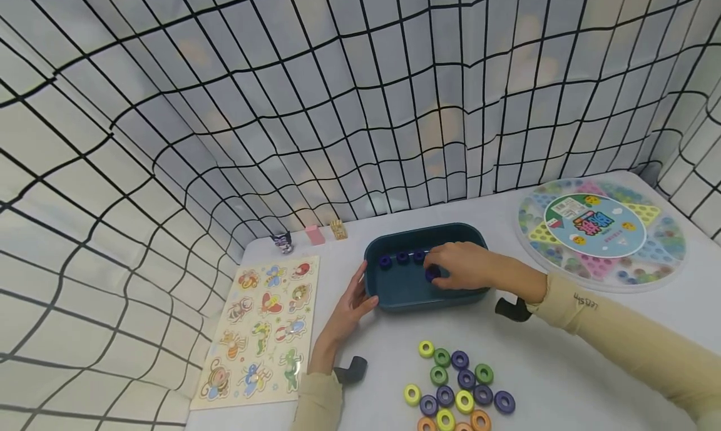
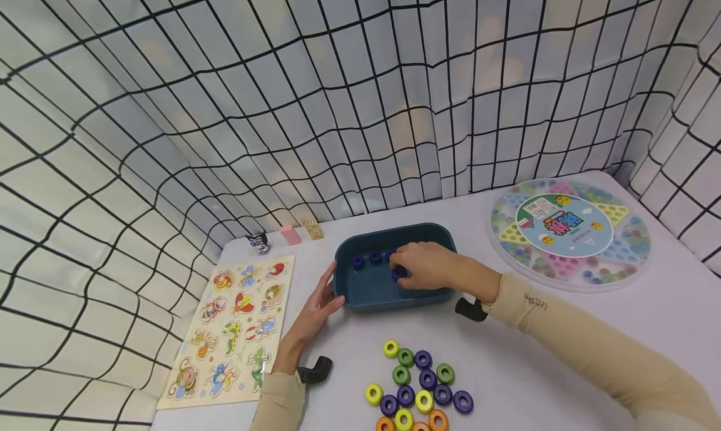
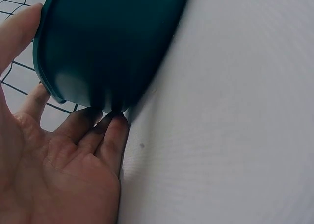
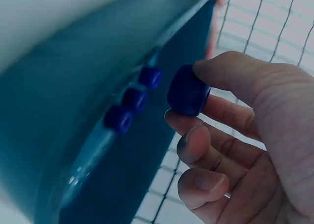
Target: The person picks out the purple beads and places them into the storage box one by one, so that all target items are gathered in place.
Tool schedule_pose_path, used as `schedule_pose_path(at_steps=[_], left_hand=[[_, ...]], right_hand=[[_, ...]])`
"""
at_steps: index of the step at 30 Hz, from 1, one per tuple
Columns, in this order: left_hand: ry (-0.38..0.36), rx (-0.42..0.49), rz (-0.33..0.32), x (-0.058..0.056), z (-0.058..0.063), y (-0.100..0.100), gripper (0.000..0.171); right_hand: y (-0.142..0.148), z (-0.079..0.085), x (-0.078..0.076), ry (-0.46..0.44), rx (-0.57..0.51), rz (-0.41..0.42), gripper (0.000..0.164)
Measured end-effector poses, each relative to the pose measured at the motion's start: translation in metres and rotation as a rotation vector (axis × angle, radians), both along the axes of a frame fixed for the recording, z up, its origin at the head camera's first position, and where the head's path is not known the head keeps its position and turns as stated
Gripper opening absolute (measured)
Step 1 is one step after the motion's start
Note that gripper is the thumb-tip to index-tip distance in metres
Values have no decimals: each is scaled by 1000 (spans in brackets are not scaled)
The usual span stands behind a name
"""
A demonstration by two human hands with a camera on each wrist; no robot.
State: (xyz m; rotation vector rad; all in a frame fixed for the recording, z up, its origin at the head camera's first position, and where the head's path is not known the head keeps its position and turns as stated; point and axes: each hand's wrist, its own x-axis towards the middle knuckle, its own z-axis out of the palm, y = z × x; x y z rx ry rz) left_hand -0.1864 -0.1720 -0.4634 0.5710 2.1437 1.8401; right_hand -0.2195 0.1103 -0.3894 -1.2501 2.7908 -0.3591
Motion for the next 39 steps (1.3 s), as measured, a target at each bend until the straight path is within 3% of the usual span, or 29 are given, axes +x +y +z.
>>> schedule_pose_path(at_steps=[12,22,29,39], left_hand=[[7,-6,-7,2,1,2,70],[28,-2,-1,0,3,-1,71],[24,12,-6,0,-2,-1,71],[-10,6,0,2,1,-1,70]], right_hand=[[5,-17,-52,-75,92,-63,27],[3,-10,-68,-128,138,-105,27],[-3,-19,-78,-167,179,-114,28],[-11,-26,-84,-113,242,-139,26]])
